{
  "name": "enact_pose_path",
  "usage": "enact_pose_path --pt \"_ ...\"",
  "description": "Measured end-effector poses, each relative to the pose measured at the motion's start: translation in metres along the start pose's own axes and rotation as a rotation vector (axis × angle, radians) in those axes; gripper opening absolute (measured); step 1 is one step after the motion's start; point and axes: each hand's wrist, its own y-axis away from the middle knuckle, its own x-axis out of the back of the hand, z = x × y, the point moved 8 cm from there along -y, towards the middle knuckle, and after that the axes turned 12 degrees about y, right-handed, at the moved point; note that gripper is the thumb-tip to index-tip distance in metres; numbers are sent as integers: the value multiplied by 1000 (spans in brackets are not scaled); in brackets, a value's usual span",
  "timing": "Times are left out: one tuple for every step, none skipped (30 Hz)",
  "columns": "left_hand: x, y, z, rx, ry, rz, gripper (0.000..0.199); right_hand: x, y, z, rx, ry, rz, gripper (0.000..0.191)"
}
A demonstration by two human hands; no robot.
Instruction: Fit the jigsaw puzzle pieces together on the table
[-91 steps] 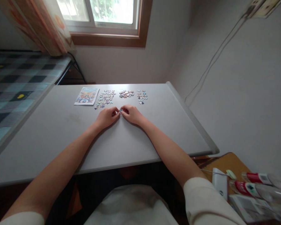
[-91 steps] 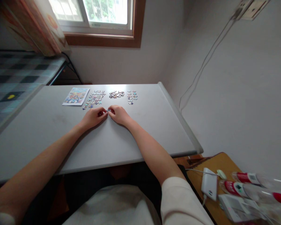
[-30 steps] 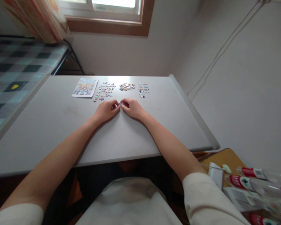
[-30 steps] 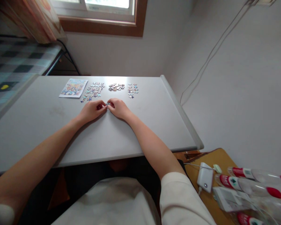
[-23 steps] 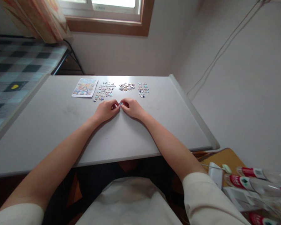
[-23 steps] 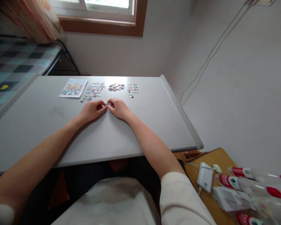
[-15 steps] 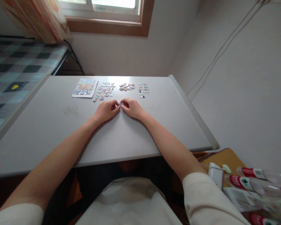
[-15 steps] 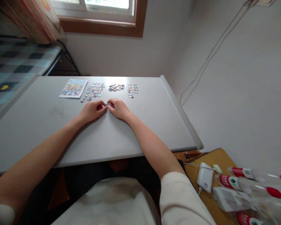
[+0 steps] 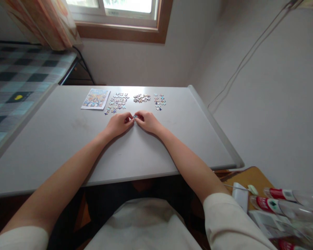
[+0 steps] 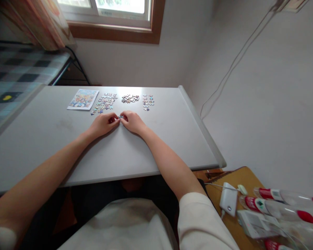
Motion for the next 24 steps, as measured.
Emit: enact_pose_path --pt "0 0 0 1 -2 -1 35 0 0 0 0 -1 0 25" --pt "0 0 0 3 -2 -2 36 0 0 0 0 -2 -1 25" --pt "1 0 0 6 -2 -1 36 0 0 0 0 -3 -3 25" --pt "1 0 0 7 0 -1 36 0 0 0 -1 -4 -5 25" --pt "1 0 1 8 2 -1 35 0 0 0 -3 -5 -7 25" --pt "1 0 1 7 4 -2 35 0 0 0 -3 -6 -8 25" --pt "1 0 1 7 6 -2 35 0 0 0 -2 -8 -8 25" --pt "1 0 1 5 8 -3 34 0 0 0 0 -9 -6 25" --pt "1 0 1 4 9 -3 34 0 0 0 2 -10 -3 25" --pt "1 0 1 2 10 -2 34 0 -1 0 4 -10 0 25" --pt "1 0 1 1 11 -1 33 0 -1 0 4 -10 1 25" --pt "1 0 0 0 11 0 33 0 -1 0 2 -9 2 25" --pt "1 0 0 -1 9 1 33 0 -1 0 -1 -7 -1 25" --pt "1 0 0 -1 6 1 34 0 -1 0 -4 -6 -4 25" --pt "1 0 0 0 4 0 34 0 0 0 -6 -4 -8 25" --pt "1 0 0 0 3 -1 34 0 0 0 -7 -3 -11 26" --pt "1 0 1 2 4 -1 34 0 0 -1 -8 -2 -14 26" --pt "1 0 1 4 6 -3 34 1 0 -1 -9 -2 -14 26" --pt "1 0 1 4 9 -4 34 1 0 -1 -10 -2 -13 26" --pt "1 0 1 4 11 -5 34 1 0 -1 -11 -3 -13 26" --pt "1 0 1 4 13 -4 34 1 0 -1 -12 -5 -13 26" --pt "1 0 0 2 13 -3 34 1 0 -1 -11 -6 -13 26" --pt "1 0 0 0 12 -1 34 1 0 -1 -10 -8 -12 26" --pt "1 0 -1 -2 11 1 34 1 0 -1 -7 -7 -12 26"
